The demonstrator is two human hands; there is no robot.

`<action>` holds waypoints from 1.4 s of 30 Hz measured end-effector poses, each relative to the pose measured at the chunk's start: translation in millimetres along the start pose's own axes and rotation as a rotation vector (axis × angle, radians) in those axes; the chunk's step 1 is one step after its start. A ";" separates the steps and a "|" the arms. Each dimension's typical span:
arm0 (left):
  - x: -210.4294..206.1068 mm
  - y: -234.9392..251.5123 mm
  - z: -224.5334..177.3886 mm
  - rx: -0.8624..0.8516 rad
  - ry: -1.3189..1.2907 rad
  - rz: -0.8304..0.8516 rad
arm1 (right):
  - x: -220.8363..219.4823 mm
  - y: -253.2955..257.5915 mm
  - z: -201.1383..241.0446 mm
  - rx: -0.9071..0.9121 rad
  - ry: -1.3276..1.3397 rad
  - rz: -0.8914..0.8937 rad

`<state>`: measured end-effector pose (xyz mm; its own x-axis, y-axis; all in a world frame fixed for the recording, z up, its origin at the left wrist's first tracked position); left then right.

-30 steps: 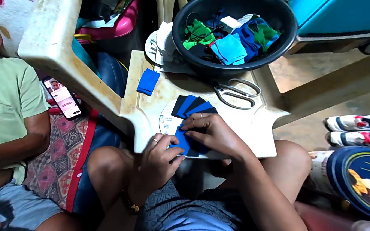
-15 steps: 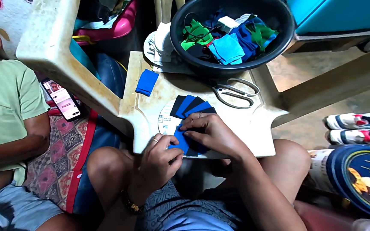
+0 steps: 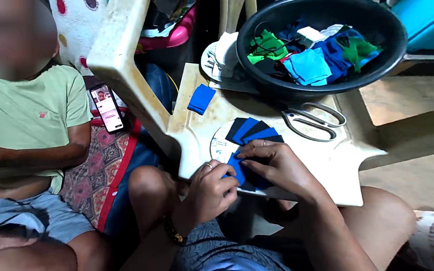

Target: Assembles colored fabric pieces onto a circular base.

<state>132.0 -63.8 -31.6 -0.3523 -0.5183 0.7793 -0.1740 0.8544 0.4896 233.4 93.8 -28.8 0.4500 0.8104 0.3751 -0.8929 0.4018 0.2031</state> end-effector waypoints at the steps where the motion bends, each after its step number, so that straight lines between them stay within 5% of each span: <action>1: 0.1 0.1 -0.1 0.004 -0.001 -0.001 | 0.1 0.0 -0.2 -0.001 0.001 0.000; 42: -3.5 -0.1 0.3 0.060 0.013 -0.005 | 0.8 -0.2 2.0 0.057 0.009 0.002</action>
<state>133.0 -62.0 -34.5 -0.3389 -0.5229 0.7821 -0.2305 0.8521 0.4699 234.0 93.5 -26.8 0.4475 0.8154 0.3672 -0.8917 0.3753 0.2532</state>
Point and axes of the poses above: each hand's wrist, its own y-axis towards the middle knuckle, its own x-axis out of the back of the hand, z = x × y, the point moved 3 cm from there along y, towards the middle knuckle, and after that the axes turned 11 degrees about y, right-handed, at the moved point
